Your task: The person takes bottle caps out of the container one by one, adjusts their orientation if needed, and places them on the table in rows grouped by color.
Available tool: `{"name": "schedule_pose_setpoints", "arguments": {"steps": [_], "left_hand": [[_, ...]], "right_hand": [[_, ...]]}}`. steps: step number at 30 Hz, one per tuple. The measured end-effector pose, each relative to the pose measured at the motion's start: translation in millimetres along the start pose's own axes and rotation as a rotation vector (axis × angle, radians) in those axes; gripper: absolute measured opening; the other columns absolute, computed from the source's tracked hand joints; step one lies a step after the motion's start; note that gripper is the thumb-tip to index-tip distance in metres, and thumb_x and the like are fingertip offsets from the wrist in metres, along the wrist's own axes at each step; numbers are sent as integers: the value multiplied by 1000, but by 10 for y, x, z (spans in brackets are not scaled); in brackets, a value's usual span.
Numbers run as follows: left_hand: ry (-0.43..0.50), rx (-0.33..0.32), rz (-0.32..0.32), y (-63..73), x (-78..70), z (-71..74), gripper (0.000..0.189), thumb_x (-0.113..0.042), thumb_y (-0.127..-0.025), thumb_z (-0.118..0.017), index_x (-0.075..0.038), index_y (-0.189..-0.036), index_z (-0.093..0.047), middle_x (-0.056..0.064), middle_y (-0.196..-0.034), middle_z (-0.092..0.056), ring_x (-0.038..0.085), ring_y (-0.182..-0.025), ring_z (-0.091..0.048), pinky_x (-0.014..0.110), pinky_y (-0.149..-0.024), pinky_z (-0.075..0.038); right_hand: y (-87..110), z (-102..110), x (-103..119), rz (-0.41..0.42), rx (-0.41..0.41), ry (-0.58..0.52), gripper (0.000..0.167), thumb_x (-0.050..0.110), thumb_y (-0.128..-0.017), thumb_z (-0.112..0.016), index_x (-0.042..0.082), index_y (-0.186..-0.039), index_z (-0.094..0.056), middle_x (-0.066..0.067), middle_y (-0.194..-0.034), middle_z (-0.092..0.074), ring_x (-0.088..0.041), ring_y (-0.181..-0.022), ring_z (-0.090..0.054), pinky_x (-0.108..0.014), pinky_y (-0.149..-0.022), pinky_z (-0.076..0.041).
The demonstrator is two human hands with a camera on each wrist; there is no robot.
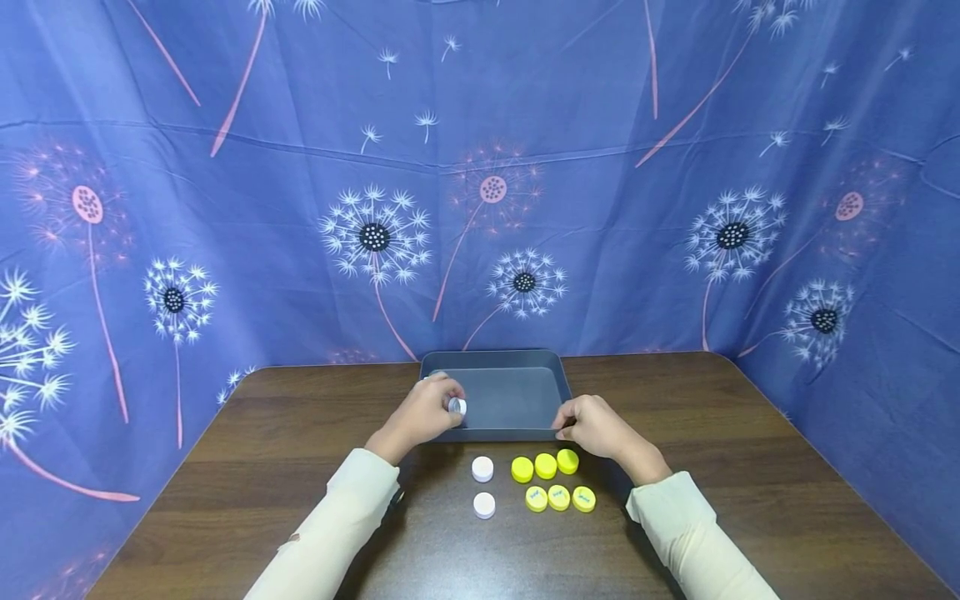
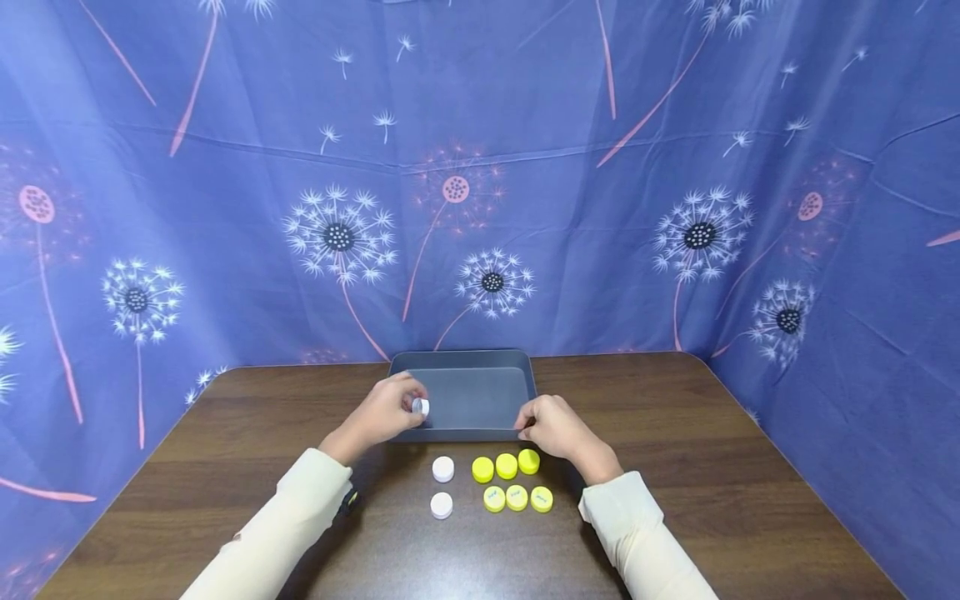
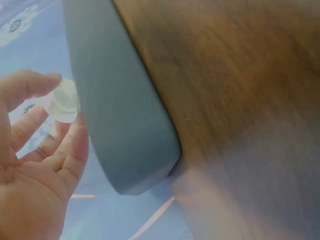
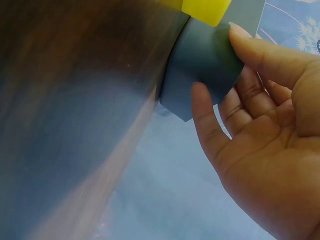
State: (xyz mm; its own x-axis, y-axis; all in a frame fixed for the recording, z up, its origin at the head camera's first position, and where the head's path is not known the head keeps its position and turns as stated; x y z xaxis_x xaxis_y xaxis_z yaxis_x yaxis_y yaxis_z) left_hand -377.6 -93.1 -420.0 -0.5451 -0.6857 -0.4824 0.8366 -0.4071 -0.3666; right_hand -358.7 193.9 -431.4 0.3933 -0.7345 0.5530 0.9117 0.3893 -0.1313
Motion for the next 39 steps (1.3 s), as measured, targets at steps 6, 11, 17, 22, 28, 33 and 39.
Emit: {"name": "schedule_pose_setpoints", "arguments": {"steps": [6,11,17,22,28,33,39], "left_hand": [[96,-44,-21,147,-37,91,22,-4,-75,-72,-12,-95,-67,-1,-88,-61,15,-80,-60,28,-70,-50],[125,-57,-61,232,-78,146,25,0,-73,-72,-11,-93,-63,-1,-87,-61,18,-81,-61,29,-71,-50],[135,-34,-85,309,-122,138,24,2,-72,-72,-12,-90,-65,-7,-89,-58,10,-82,-59,27,-74,-52],[182,-23,-111,361,-167,118,24,4,-71,-74,-13,-84,-61,-7,-87,-58,10,-82,-61,28,-76,-54],[157,8,-123,451,-199,84,25,1,-72,-77,-14,-81,-60,-8,-85,-57,10,-81,-58,28,-75,-52],[146,65,-104,513,-206,23,25,-3,-74,-81,-15,-79,-60,-9,-84,-57,9,-80,-57,26,-74,-51],[111,143,-89,560,-214,-27,25,-5,-71,-83,-15,-77,-61,-9,-81,-55,8,-76,-54,23,-68,-48]], "right_hand": [[1,-12,1,-9,3,2,15,-4,-83,-74,11,-82,-77,2,-84,-72,-13,-82,-63,-29,-67,-53],[1,-9,7,-4,-3,-2,15,-4,-83,-74,11,-82,-77,1,-85,-72,-13,-81,-63,-29,-67,-53],[6,-9,4,0,-7,1,17,-4,-83,-74,12,-81,-77,4,-83,-71,-12,-80,-63,-30,-67,-53],[-1,-11,-4,14,-9,3,16,-4,-82,-74,11,-82,-77,2,-84,-72,-12,-80,-63,-29,-67,-53],[-6,-14,-8,18,-6,8,16,-4,-82,-75,12,-80,-77,3,-83,-72,-12,-80,-63,-31,-68,-52],[-8,-9,-18,20,-7,11,16,-3,-82,-75,13,-80,-77,5,-82,-72,-12,-80,-63,-31,-68,-53],[-11,-6,-18,20,-4,10,15,-4,-82,-75,11,-82,-78,5,-83,-72,-13,-80,-64,-31,-68,-53]]}}
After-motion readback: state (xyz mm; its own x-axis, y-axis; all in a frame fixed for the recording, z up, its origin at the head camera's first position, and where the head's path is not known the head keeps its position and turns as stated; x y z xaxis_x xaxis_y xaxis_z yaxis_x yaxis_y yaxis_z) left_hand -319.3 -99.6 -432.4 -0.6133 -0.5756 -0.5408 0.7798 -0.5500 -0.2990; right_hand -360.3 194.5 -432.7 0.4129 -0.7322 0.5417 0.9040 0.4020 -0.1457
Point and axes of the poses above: each hand's wrist, its own y-axis away from the middle knuckle, its own z-axis out of the back of the hand, x = y × z, the point moved 3 cm from there along -y, towards the middle knuckle
